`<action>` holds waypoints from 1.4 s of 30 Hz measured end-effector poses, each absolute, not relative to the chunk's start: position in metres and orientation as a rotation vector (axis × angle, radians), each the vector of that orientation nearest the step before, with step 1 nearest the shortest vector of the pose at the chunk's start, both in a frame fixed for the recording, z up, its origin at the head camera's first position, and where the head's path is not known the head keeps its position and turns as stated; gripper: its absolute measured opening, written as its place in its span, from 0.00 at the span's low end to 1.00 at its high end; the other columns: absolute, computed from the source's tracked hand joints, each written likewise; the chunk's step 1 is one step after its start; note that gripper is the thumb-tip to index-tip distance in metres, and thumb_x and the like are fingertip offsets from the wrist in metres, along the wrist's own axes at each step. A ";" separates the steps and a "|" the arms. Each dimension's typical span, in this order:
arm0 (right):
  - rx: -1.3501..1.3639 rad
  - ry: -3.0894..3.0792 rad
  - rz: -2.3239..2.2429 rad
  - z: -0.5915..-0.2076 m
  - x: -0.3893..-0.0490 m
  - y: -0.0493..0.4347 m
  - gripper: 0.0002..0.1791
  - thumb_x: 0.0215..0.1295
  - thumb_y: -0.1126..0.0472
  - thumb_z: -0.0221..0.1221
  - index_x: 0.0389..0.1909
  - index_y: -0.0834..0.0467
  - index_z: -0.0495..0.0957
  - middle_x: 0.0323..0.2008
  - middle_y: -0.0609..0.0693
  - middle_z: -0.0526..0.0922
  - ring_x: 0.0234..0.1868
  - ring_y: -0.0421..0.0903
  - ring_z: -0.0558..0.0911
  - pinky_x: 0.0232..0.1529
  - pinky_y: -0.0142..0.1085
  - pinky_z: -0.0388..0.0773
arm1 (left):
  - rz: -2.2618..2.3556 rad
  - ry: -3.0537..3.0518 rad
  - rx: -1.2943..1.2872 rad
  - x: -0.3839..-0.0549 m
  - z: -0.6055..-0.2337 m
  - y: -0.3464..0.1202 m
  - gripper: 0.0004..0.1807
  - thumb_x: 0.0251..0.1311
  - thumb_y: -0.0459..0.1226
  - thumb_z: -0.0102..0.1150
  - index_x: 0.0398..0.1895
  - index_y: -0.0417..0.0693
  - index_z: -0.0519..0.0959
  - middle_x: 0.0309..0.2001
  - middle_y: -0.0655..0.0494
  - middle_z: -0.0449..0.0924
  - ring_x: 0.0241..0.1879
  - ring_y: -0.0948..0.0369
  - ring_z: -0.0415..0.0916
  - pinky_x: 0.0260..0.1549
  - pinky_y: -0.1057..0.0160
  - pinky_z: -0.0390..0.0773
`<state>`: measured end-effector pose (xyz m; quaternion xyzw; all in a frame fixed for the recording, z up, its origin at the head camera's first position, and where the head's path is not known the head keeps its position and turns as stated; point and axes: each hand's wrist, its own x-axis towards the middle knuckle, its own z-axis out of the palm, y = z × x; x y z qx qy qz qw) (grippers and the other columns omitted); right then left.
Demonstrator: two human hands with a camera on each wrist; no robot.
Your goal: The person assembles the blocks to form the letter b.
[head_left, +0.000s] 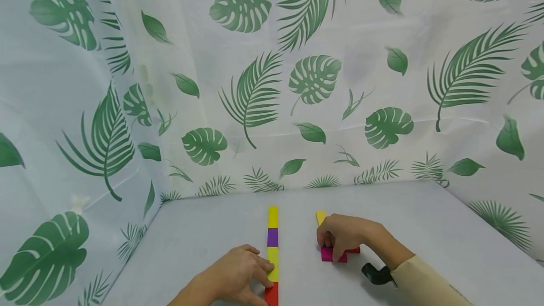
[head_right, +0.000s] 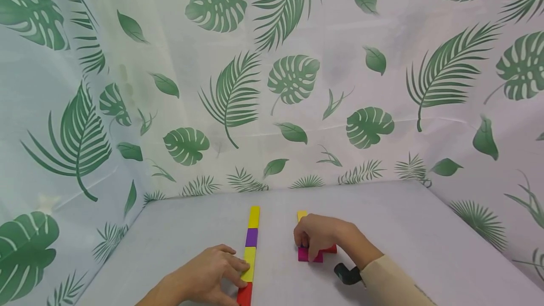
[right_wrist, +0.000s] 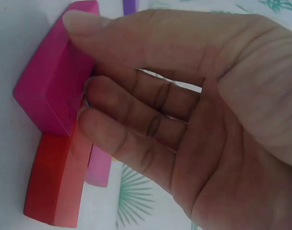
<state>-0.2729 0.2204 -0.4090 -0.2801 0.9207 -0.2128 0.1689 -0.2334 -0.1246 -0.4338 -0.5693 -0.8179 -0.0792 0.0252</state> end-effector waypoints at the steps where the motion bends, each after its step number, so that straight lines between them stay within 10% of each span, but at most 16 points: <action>1: -0.791 2.624 -0.592 -0.409 -0.273 0.220 0.17 0.48 0.67 0.80 0.34 0.47 0.85 0.31 0.41 0.82 0.35 0.37 0.79 0.38 0.31 0.78 | -0.242 -2.527 -1.760 -0.233 -0.434 -0.125 0.20 0.59 0.62 0.69 0.49 0.67 0.91 0.57 0.67 0.86 0.59 0.76 0.79 0.61 0.59 0.78; 42: -1.060 2.778 -0.532 -0.431 -0.275 0.177 0.14 0.62 0.57 0.73 0.49 0.48 0.89 0.36 0.37 0.82 0.37 0.32 0.77 0.41 0.26 0.80 | -0.342 -2.770 -1.667 -0.233 -0.431 -0.120 0.21 0.60 0.63 0.68 0.51 0.69 0.90 0.55 0.72 0.86 0.57 0.75 0.81 0.64 0.56 0.78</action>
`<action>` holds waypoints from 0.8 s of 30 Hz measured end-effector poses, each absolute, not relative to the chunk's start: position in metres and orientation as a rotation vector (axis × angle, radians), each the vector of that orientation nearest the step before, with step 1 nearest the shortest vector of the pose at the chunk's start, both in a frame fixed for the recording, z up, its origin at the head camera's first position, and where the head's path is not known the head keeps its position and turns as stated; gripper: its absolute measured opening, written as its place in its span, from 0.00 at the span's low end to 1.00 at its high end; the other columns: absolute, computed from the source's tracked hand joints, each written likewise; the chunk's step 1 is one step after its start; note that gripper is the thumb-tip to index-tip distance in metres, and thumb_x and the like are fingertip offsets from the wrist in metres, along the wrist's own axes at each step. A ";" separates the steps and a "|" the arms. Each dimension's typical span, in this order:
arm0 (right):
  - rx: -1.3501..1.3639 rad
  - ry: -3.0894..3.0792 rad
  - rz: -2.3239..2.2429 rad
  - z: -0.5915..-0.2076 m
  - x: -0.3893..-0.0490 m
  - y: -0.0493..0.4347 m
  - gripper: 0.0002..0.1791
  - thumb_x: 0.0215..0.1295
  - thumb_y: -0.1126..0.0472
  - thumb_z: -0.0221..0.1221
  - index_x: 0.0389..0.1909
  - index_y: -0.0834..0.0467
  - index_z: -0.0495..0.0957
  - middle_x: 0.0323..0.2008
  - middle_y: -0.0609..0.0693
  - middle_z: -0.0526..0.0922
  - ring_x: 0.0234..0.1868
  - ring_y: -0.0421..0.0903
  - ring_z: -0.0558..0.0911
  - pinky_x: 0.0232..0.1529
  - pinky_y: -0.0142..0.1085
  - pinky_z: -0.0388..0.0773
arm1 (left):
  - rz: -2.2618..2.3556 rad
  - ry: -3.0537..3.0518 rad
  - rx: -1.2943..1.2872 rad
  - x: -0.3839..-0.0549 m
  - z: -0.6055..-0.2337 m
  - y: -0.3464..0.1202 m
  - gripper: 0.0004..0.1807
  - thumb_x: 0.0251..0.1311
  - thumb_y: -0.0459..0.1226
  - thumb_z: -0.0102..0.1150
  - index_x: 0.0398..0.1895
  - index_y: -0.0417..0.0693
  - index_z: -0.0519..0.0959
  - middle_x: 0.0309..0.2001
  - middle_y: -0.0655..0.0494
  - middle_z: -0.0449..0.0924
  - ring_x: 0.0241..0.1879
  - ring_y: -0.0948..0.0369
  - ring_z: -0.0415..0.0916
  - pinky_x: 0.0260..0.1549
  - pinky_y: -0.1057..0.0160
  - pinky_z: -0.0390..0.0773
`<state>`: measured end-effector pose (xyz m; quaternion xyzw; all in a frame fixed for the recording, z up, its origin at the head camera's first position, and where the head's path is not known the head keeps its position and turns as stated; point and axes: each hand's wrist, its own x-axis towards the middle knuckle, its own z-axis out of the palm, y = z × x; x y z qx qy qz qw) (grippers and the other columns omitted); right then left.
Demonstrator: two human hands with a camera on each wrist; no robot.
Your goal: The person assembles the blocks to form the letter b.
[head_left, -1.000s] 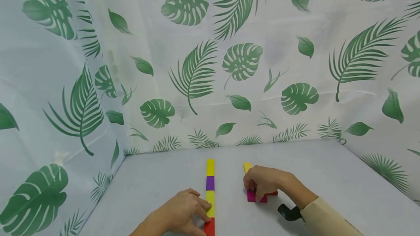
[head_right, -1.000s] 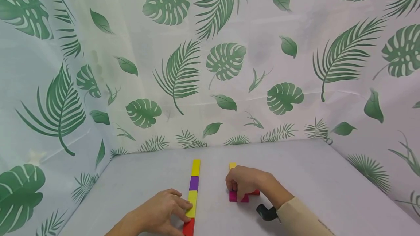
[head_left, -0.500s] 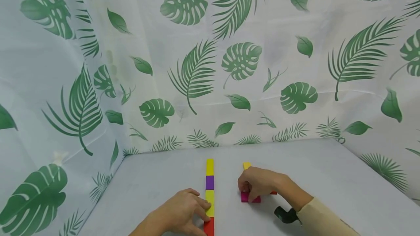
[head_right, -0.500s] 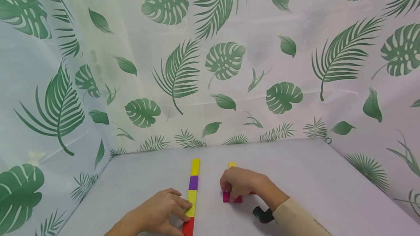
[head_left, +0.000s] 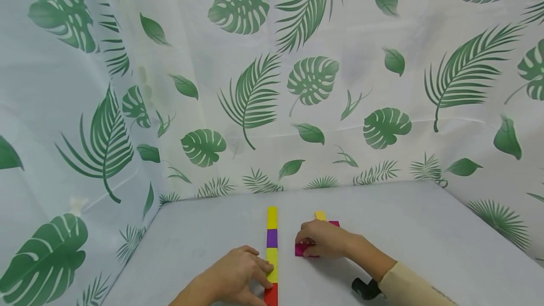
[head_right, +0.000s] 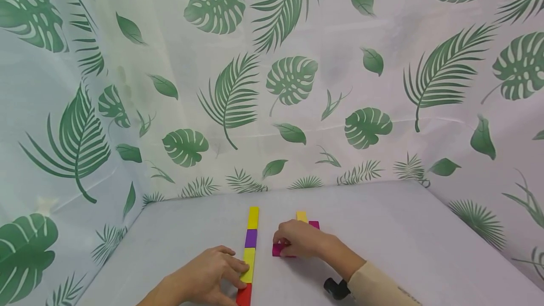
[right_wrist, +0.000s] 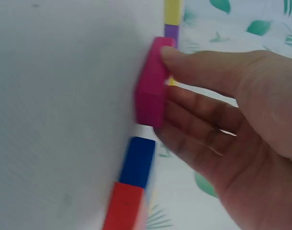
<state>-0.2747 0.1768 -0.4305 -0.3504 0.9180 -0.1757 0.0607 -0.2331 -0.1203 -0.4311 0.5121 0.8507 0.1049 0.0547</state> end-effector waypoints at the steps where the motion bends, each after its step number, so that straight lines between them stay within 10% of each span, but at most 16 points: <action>1: -1.072 2.794 -0.544 -0.433 -0.276 0.176 0.13 0.63 0.57 0.73 0.48 0.48 0.89 0.37 0.37 0.83 0.37 0.31 0.77 0.42 0.26 0.81 | 0.320 2.582 1.553 -0.233 -0.431 -0.120 0.21 0.60 0.63 0.68 0.51 0.69 0.90 0.55 0.72 0.86 0.57 0.76 0.81 0.64 0.56 0.78; 24: -1.061 2.831 -0.722 -0.447 -0.281 0.171 0.19 0.64 0.63 0.71 0.56 0.51 0.88 0.46 0.42 0.87 0.46 0.37 0.82 0.49 0.30 0.83 | 0.271 2.596 1.666 -0.235 -0.433 -0.122 0.20 0.61 0.62 0.68 0.50 0.68 0.90 0.56 0.70 0.86 0.59 0.76 0.80 0.63 0.59 0.77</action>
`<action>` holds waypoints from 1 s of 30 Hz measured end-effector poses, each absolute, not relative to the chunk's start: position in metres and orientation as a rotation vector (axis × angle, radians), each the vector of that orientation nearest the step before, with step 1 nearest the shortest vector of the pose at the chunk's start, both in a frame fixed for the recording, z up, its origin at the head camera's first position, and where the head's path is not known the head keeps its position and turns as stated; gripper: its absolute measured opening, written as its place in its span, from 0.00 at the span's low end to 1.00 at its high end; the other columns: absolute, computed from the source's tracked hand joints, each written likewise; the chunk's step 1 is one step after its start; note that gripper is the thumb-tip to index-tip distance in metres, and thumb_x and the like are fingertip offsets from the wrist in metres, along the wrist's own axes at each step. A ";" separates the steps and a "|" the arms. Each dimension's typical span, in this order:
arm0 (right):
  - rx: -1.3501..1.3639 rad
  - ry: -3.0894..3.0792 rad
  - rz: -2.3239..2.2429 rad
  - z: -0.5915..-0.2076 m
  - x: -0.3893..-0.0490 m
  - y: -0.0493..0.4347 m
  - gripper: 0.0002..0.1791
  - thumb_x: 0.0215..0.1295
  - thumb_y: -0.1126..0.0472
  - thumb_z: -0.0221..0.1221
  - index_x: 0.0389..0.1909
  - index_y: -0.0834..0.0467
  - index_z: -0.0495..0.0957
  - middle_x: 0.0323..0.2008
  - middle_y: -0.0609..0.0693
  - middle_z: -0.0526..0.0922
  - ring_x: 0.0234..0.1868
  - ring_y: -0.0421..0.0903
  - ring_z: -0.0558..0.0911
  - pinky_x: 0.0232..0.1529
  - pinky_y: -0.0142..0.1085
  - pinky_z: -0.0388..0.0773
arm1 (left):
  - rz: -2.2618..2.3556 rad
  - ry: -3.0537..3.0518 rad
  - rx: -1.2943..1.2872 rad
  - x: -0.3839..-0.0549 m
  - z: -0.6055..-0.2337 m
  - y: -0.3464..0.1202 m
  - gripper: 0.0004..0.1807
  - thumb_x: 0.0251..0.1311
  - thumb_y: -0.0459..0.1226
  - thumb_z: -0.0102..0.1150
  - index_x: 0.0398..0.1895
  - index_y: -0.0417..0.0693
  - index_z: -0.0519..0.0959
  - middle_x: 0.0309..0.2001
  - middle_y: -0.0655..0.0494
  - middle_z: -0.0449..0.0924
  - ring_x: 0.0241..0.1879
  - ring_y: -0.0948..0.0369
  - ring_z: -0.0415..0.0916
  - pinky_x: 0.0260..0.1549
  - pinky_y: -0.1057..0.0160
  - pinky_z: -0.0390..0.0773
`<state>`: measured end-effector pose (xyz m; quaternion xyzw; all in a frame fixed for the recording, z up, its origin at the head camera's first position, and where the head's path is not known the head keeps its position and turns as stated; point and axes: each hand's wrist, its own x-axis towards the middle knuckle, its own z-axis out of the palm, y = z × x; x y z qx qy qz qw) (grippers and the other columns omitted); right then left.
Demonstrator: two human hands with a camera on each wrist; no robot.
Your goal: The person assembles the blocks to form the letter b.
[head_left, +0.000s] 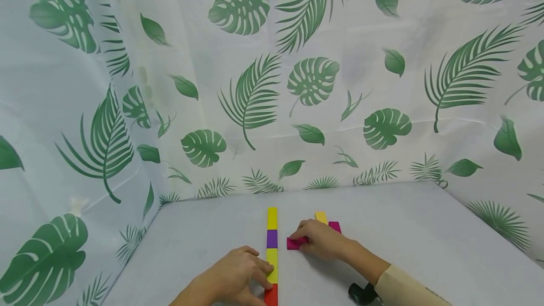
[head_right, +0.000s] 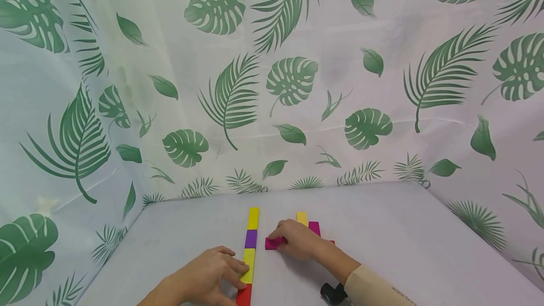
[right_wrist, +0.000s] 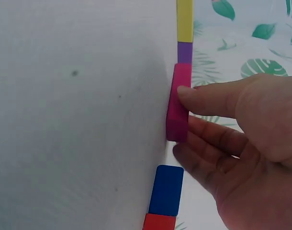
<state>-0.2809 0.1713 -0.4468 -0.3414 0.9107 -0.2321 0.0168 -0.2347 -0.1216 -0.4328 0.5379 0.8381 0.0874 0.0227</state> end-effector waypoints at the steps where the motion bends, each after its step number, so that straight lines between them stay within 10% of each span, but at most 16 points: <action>1: -1.071 2.834 -0.727 -0.447 -0.281 0.171 0.19 0.64 0.63 0.71 0.56 0.52 0.88 0.46 0.43 0.88 0.46 0.37 0.82 0.49 0.30 0.83 | 0.275 2.594 1.660 -0.235 -0.433 -0.121 0.20 0.61 0.62 0.68 0.50 0.68 0.90 0.56 0.70 0.86 0.59 0.76 0.80 0.63 0.59 0.77; 30: -0.958 2.777 -0.835 -0.448 -0.277 0.166 0.18 0.65 0.65 0.69 0.56 0.53 0.87 0.48 0.44 0.86 0.49 0.41 0.82 0.52 0.35 0.85 | 0.302 2.588 1.665 -0.234 -0.434 -0.123 0.21 0.60 0.63 0.67 0.50 0.67 0.90 0.56 0.70 0.86 0.58 0.77 0.80 0.63 0.59 0.78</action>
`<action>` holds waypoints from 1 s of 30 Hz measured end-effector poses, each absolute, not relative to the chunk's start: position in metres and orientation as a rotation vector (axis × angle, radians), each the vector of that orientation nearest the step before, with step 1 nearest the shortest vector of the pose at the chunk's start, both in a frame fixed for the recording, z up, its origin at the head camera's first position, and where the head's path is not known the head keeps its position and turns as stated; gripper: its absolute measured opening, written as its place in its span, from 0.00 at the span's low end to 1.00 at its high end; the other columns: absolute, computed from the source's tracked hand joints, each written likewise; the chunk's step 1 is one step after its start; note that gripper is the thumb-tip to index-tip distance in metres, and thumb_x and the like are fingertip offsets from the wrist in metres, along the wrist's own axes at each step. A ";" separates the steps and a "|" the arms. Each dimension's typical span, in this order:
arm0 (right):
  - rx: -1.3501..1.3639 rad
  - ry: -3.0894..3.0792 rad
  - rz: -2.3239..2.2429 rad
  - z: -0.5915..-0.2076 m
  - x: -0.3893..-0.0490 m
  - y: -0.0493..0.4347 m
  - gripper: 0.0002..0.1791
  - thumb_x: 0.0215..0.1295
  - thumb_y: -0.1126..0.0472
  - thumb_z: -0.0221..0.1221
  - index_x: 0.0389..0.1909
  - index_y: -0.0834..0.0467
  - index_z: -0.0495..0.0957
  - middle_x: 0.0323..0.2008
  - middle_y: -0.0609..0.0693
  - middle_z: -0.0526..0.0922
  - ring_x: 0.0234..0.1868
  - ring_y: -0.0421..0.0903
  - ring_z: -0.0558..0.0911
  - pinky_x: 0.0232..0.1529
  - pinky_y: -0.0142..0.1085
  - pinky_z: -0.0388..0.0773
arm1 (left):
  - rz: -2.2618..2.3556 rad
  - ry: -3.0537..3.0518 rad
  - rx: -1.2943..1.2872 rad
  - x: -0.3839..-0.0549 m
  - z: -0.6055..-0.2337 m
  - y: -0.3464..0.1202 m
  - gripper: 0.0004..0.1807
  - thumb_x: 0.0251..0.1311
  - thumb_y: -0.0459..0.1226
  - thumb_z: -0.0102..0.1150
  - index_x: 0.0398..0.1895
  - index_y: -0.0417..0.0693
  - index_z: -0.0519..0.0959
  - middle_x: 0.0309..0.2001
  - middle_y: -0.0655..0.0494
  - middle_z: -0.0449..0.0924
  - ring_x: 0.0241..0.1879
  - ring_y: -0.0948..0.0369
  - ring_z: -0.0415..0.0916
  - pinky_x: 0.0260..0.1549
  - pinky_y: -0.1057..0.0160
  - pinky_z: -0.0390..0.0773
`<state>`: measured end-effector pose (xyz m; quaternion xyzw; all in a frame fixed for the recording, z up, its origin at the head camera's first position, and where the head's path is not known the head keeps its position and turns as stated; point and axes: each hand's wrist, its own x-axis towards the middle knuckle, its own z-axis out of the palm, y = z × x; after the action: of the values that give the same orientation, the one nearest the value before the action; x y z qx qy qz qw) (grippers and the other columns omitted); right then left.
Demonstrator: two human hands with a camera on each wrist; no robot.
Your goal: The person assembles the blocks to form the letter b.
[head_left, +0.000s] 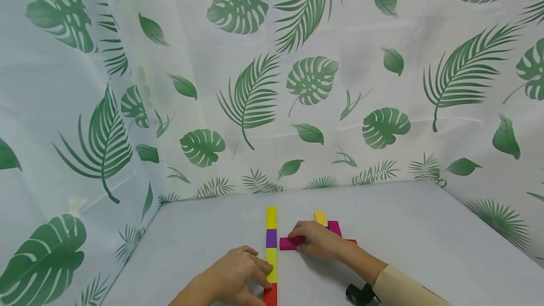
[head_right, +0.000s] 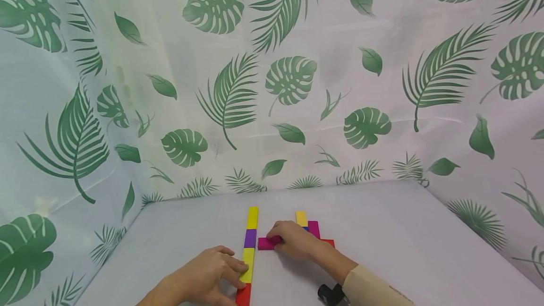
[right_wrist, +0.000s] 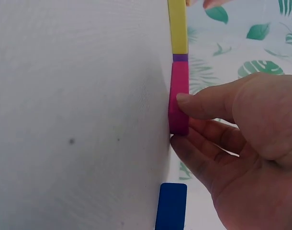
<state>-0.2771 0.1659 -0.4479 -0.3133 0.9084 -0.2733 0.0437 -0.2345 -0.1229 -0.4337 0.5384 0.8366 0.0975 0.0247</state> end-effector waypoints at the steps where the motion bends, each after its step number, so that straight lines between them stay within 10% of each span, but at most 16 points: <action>1: -0.949 2.775 -0.835 -0.448 -0.277 0.166 0.18 0.65 0.64 0.69 0.56 0.53 0.87 0.48 0.44 0.86 0.49 0.40 0.82 0.52 0.34 0.84 | 0.301 2.586 1.664 -0.234 -0.433 -0.123 0.21 0.61 0.63 0.67 0.50 0.67 0.90 0.56 0.70 0.86 0.58 0.76 0.80 0.63 0.59 0.78; 30: -0.971 2.759 -0.835 -0.453 -0.280 0.162 0.18 0.67 0.61 0.69 0.57 0.50 0.86 0.50 0.42 0.86 0.53 0.39 0.82 0.55 0.35 0.84 | 0.323 2.572 1.670 -0.235 -0.432 -0.122 0.20 0.61 0.62 0.68 0.49 0.66 0.91 0.55 0.69 0.86 0.59 0.75 0.80 0.63 0.59 0.78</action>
<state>-0.2801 0.1624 -0.4530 -0.3187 0.9060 -0.2741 0.0502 -0.2346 -0.1218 -0.4319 0.5413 0.8338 0.1047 0.0290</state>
